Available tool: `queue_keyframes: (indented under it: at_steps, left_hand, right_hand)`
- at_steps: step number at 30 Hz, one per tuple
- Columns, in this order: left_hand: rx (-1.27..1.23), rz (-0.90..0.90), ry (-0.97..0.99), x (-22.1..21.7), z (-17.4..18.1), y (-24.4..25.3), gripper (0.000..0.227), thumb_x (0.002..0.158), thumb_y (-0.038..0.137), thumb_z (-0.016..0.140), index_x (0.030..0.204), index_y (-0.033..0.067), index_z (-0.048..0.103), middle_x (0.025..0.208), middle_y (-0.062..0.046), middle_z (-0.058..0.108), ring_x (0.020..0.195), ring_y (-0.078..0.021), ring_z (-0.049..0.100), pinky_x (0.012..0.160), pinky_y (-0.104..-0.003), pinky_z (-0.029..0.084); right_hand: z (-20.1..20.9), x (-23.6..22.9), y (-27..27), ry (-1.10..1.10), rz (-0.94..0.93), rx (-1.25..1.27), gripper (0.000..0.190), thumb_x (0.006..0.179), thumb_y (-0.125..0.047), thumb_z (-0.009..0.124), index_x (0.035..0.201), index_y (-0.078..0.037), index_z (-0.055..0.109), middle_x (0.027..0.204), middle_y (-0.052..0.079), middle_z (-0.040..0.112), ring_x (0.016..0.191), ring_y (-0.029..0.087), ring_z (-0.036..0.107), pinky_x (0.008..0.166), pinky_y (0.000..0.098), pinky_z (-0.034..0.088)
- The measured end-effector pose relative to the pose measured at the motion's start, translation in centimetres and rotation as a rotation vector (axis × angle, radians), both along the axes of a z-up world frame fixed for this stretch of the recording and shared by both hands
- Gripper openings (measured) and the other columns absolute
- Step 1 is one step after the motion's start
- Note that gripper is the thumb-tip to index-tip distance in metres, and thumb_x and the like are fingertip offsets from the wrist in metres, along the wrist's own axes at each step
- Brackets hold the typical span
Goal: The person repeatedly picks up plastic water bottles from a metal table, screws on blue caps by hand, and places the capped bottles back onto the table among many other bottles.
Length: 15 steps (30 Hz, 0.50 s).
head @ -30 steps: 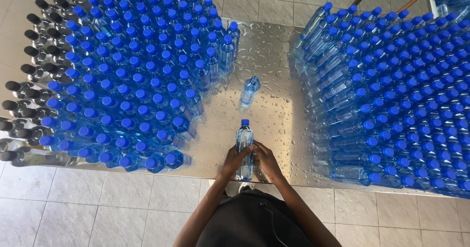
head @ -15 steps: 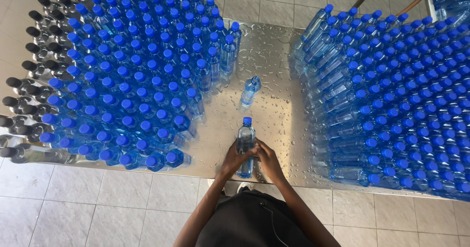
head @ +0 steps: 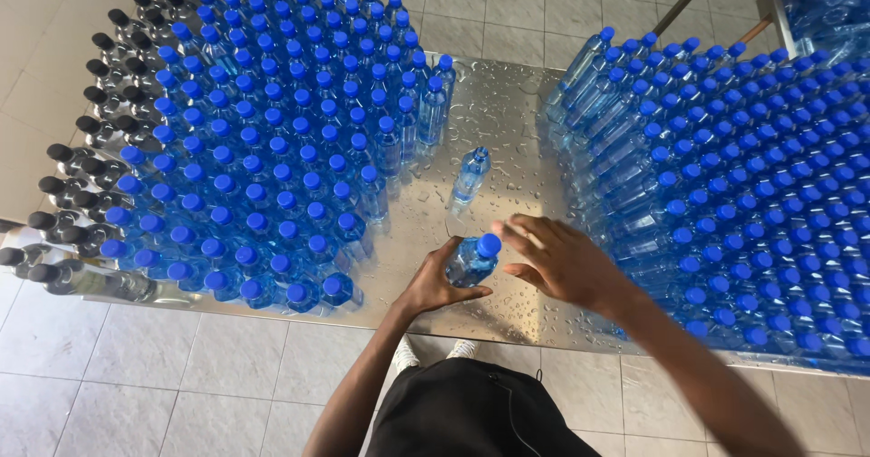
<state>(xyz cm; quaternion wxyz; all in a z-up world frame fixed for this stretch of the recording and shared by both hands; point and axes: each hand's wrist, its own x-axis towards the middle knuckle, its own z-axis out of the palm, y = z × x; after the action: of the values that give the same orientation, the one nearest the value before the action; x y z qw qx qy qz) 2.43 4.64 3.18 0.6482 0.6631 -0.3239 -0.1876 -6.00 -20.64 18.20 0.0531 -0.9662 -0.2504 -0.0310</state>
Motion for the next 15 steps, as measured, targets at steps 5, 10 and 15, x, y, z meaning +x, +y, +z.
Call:
queue_keyframes:
  at_steps: [5, 10, 15]
  left_hand:
    - [0.08, -0.091, -0.064, -0.8, 2.6, 0.2, 0.079, 0.071, 0.029, 0.101, 0.135, 0.0018, 0.066, 0.114, -0.027, 0.079, 0.111, -0.0513, 0.075, 0.097, -0.062, 0.059]
    - [0.213, -0.082, -0.097, -1.9, 1.0, 0.6, 0.074, 0.075, 0.035, 0.098, 0.135, 0.0079, 0.066, 0.109, -0.02, 0.08, 0.104, -0.045, 0.079, 0.087, -0.056, 0.062]
    - [0.159, -0.283, 0.018, -2.8, 0.1, 1.1, 0.069, 0.071, 0.027, 0.096, 0.129, 0.0021, 0.067, 0.108, -0.028, 0.079, 0.105, -0.046, 0.078, 0.085, -0.057, 0.06]
  right_hand:
    - [-0.6, 2.0, -1.0, -0.047, 0.278, -0.27, 0.044, 0.117, -0.047, 0.032, 0.148, -0.018, 0.046, 0.119, 0.012, 0.058, 0.099, 0.031, 0.074, 0.08, 0.0449, 0.065]
    - [-6.5, 1.3, -1.0, 0.189, 0.049, -0.022, 0.059, 0.116, -0.06, 0.022, 0.118, -0.014, 0.058, 0.07, 0.008, 0.067, 0.059, 0.025, 0.073, 0.054, 0.0379, 0.062]
    - [-5.4, -1.7, 0.7, 0.11, -0.037, 0.042, 0.052, 0.115, -0.06, 0.033, 0.106, -0.015, 0.057, 0.067, 0.007, 0.065, 0.053, 0.023, 0.071, 0.048, 0.0371, 0.06]
